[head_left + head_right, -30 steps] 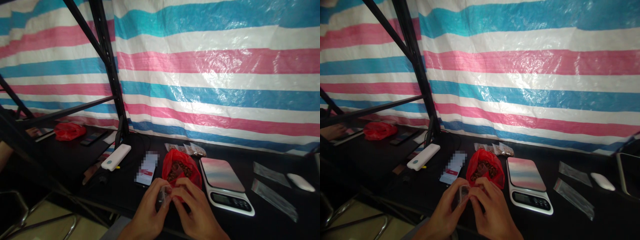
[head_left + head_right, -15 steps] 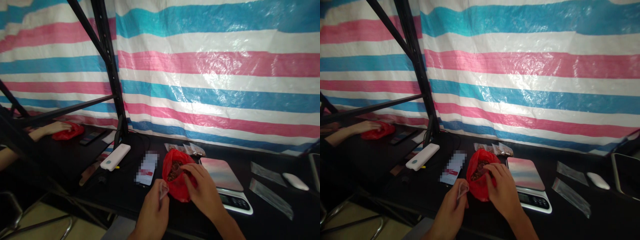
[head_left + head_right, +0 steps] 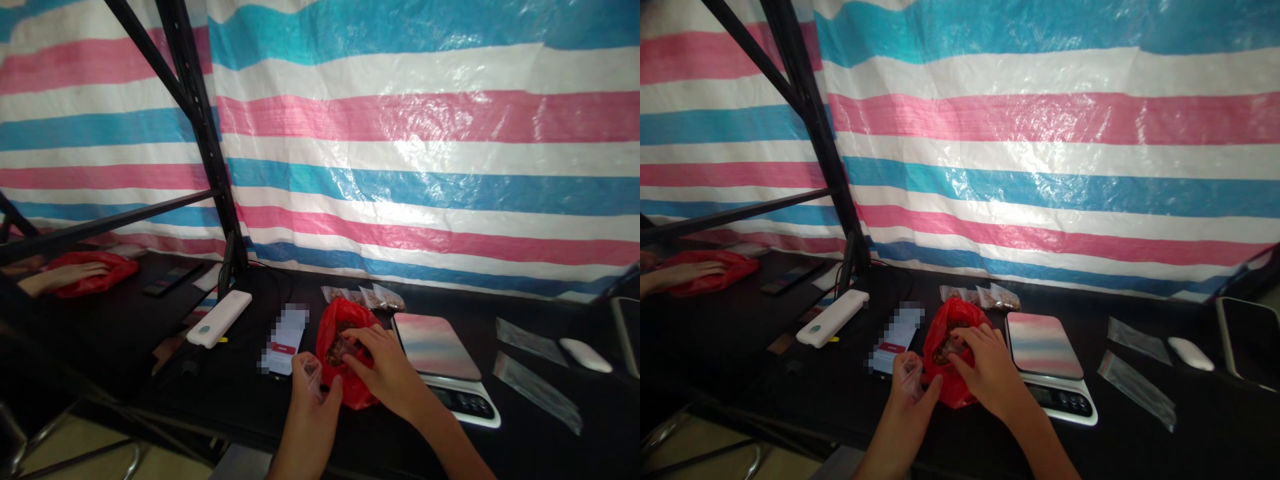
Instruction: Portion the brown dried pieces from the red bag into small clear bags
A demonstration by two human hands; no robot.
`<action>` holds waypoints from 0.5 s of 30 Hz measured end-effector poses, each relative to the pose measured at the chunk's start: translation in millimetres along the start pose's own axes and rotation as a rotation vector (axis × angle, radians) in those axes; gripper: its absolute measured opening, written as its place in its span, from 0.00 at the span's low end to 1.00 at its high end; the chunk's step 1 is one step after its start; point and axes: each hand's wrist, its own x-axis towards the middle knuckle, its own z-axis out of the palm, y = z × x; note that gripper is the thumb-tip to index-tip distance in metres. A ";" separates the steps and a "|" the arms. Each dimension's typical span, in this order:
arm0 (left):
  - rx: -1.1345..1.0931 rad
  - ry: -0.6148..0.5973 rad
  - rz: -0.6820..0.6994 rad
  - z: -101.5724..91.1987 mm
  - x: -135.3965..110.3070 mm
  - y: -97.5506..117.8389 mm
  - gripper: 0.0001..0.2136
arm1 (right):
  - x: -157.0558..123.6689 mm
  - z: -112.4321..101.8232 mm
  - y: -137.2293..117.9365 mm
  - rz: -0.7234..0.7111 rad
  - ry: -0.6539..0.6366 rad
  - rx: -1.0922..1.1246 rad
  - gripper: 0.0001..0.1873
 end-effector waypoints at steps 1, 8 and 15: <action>-0.003 0.019 0.018 3.3 1.7 -1.4 0.15 | -3.8 -2.1 -0.9 -0.002 0.000 0.030 0.14; -0.043 0.283 -0.008 17.1 17.1 -18.0 0.17 | -22.6 -21.5 -16.4 -0.066 -0.146 0.235 0.12; -0.010 0.195 0.042 8.8 19.2 -12.2 0.15 | -14.6 -14.6 -0.9 0.074 0.042 0.202 0.15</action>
